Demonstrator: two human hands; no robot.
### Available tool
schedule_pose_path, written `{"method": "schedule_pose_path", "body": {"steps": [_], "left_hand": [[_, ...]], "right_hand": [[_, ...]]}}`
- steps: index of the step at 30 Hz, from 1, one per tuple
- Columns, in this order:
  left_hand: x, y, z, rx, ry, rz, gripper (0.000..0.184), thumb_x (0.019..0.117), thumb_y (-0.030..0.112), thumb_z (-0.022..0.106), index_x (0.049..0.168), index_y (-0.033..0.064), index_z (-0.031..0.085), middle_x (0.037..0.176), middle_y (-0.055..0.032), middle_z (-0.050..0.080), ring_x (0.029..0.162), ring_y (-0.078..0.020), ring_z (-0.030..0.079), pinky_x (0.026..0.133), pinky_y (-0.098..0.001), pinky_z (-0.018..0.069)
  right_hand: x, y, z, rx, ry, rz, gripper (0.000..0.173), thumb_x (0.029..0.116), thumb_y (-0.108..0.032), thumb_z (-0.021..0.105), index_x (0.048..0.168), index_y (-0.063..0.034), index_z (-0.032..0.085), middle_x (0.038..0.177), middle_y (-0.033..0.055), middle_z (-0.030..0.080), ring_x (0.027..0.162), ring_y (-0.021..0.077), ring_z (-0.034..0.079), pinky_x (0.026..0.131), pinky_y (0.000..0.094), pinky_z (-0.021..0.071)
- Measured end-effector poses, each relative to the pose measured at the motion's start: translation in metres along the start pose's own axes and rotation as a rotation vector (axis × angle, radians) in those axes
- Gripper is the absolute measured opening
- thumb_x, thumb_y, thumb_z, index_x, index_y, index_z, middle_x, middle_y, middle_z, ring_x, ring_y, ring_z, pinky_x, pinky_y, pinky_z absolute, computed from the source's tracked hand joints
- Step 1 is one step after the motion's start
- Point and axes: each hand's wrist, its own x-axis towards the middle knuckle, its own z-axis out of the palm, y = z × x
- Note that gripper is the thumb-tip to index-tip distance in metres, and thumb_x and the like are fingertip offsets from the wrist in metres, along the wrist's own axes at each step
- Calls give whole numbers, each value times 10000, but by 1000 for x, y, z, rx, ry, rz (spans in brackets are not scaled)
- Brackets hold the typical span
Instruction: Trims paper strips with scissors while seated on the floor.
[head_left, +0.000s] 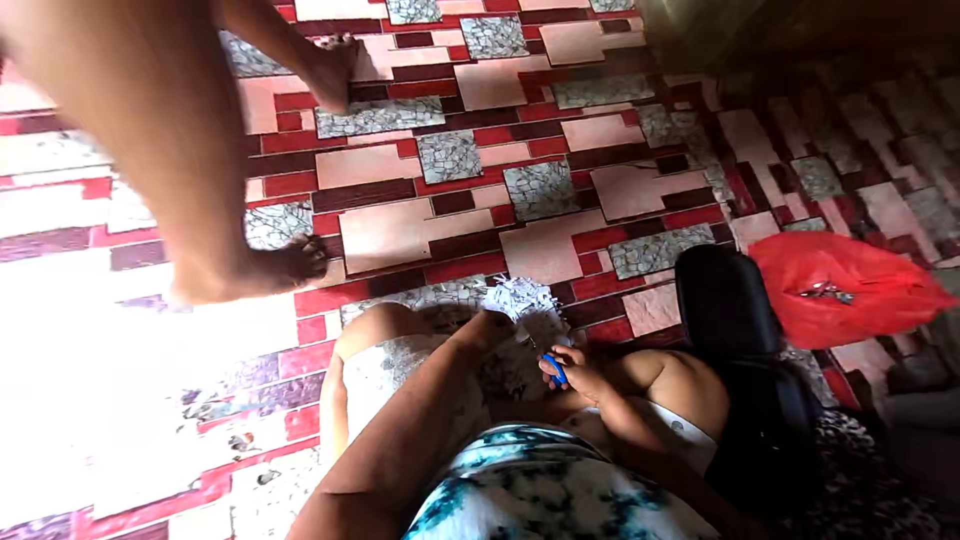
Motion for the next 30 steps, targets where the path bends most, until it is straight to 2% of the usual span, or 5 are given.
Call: {"method": "schedule_pose_path", "body": {"steps": [6, 12, 16, 21, 30], "left_hand": [[3, -4, -1, -78, -12, 10, 247, 1030, 237, 619, 1084, 6, 687, 958, -69, 664, 807, -81, 596, 798, -306, 517], [-6, 1, -10, 48, -63, -96, 322, 1000, 308, 664, 1140, 20, 699, 1042, -129, 694, 904, -182, 650, 881, -440, 530], [-2, 0, -9, 30, -53, -110, 285, 1026, 269, 629, 1143, 16, 687, 1026, -111, 678, 874, -145, 625, 856, -389, 525], [-1, 0, -10, 5, -27, -109, 279, 1045, 257, 593, 1151, 16, 688, 1029, -113, 681, 868, -137, 626, 852, -381, 526], [5, -9, -9, -34, -82, -44, 232, 1017, 223, 642, 1095, 10, 691, 962, -62, 668, 807, -70, 595, 805, -305, 518]], "right_hand": [[2, 5, -1, 13, 11, -45, 193, 955, -106, 678, 1102, 3, 619, 732, -9, 662, 581, 48, 606, 527, 192, 499], [2, 7, -1, 2, 45, -75, 211, 933, -67, 700, 1105, 28, 624, 755, -2, 662, 599, 49, 616, 561, 201, 530], [0, 2, -1, -21, 59, -56, 216, 947, -59, 689, 1125, 42, 621, 753, 2, 665, 589, 34, 605, 547, 185, 510], [2, 2, -3, -6, 8, 24, 231, 995, -175, 642, 1146, -8, 592, 750, 4, 659, 585, 44, 588, 497, 180, 441], [1, 1, -2, 0, 3, 5, 227, 984, -138, 661, 1146, 8, 600, 760, 3, 662, 587, 36, 590, 509, 172, 456]]}}
